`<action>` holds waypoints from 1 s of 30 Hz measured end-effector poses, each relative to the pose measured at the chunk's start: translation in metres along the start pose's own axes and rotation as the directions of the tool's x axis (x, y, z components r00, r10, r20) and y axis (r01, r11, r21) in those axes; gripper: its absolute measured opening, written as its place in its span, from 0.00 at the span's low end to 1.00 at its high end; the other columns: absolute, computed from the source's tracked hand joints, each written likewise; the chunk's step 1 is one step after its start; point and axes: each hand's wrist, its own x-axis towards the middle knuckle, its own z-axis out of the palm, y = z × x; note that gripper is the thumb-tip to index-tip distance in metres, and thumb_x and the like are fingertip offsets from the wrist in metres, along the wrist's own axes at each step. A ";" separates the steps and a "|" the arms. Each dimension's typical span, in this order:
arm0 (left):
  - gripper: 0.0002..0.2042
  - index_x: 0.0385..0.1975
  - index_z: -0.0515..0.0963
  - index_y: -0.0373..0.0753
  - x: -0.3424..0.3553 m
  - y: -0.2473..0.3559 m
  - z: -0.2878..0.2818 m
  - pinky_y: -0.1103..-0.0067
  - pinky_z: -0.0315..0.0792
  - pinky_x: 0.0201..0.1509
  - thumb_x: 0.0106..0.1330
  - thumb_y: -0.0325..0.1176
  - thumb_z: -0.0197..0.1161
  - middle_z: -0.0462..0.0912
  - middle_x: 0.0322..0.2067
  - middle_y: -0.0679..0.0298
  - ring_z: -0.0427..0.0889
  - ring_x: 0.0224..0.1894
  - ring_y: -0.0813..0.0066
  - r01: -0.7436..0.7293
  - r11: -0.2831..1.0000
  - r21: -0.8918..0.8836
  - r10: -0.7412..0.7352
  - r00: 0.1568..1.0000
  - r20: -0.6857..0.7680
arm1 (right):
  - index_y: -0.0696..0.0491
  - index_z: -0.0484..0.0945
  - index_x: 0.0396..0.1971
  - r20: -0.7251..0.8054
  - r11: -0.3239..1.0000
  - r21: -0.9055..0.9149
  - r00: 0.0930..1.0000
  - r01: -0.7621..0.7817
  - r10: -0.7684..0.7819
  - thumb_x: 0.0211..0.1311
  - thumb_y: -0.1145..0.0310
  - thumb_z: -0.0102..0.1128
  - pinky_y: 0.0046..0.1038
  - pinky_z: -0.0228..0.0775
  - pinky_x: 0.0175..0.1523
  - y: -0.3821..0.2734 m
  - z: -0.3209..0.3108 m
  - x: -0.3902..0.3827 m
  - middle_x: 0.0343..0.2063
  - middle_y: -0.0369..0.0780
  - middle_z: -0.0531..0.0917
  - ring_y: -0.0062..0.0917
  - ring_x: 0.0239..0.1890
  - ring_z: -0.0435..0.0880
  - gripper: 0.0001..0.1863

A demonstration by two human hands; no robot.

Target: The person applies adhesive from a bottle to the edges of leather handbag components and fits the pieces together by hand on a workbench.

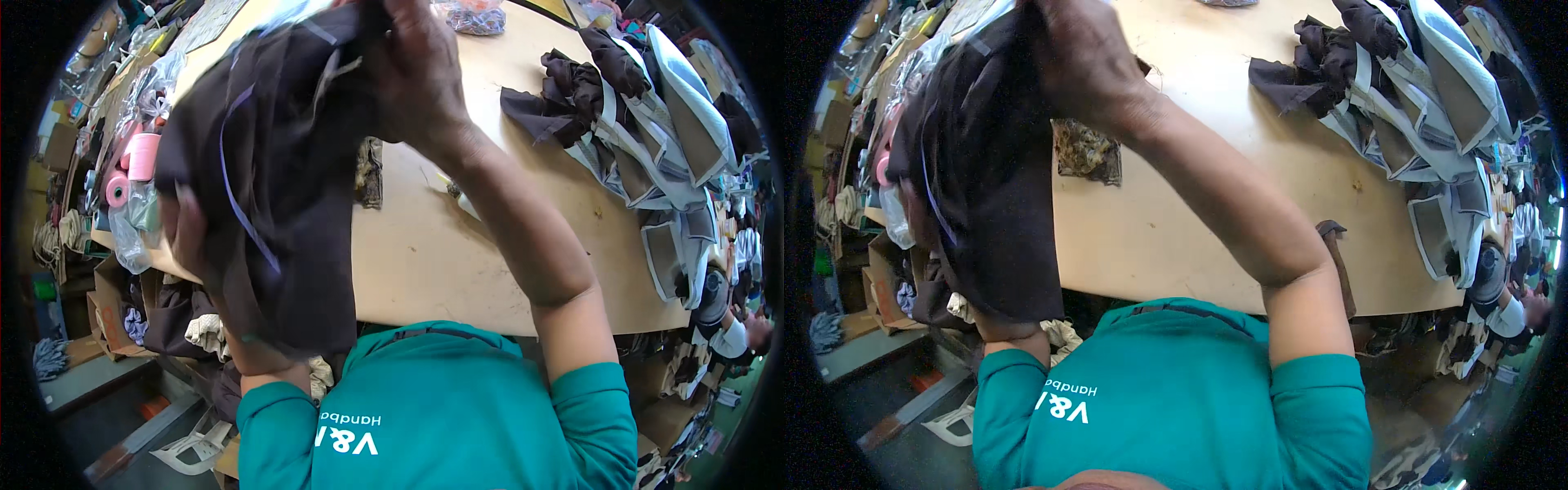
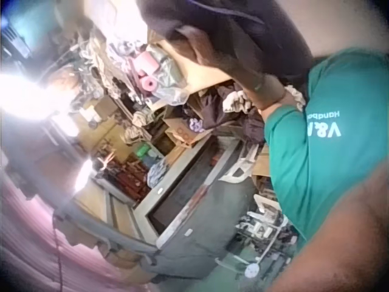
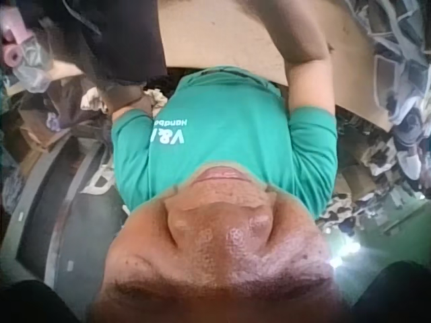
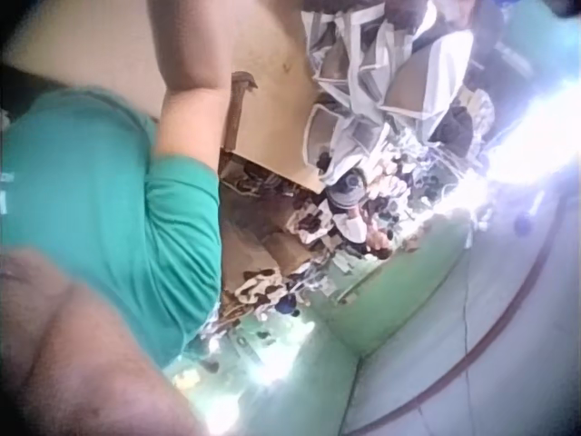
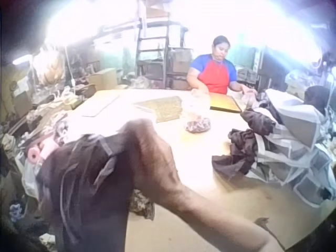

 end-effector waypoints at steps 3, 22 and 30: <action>0.15 0.47 0.65 0.26 -0.024 0.003 -0.020 0.72 0.63 0.54 0.61 0.25 0.46 0.68 0.48 0.53 0.70 0.49 0.65 0.094 0.970 0.224 -0.142 0.968 0.209 | 0.56 0.65 0.34 0.004 0.995 -0.038 0.996 -0.088 0.088 0.49 0.83 0.49 0.25 0.68 0.40 -0.001 0.008 -0.016 0.28 0.40 0.77 0.26 0.35 0.78 0.11; 0.12 0.32 0.75 0.45 0.001 -0.154 -0.106 0.70 0.61 0.55 0.48 0.23 0.55 0.61 0.50 0.59 0.62 0.52 0.55 -0.309 -0.255 0.916 -0.014 0.949 0.316 | 0.54 0.67 0.43 -0.080 0.590 0.687 0.763 -0.424 0.642 0.50 0.78 0.49 0.19 0.66 0.43 -0.049 -0.124 -0.051 0.36 0.37 0.74 0.20 0.37 0.73 0.17; 0.13 0.44 0.67 0.41 0.023 -0.087 -0.113 0.74 0.72 0.40 0.58 0.29 0.52 0.72 0.40 0.61 0.74 0.41 0.68 0.510 0.857 0.080 -0.477 0.841 -0.255 | 0.55 0.67 0.44 0.067 0.474 0.617 0.642 -0.628 0.763 0.49 0.79 0.48 0.19 0.66 0.44 -0.064 -0.132 -0.097 0.37 0.38 0.74 0.21 0.38 0.74 0.18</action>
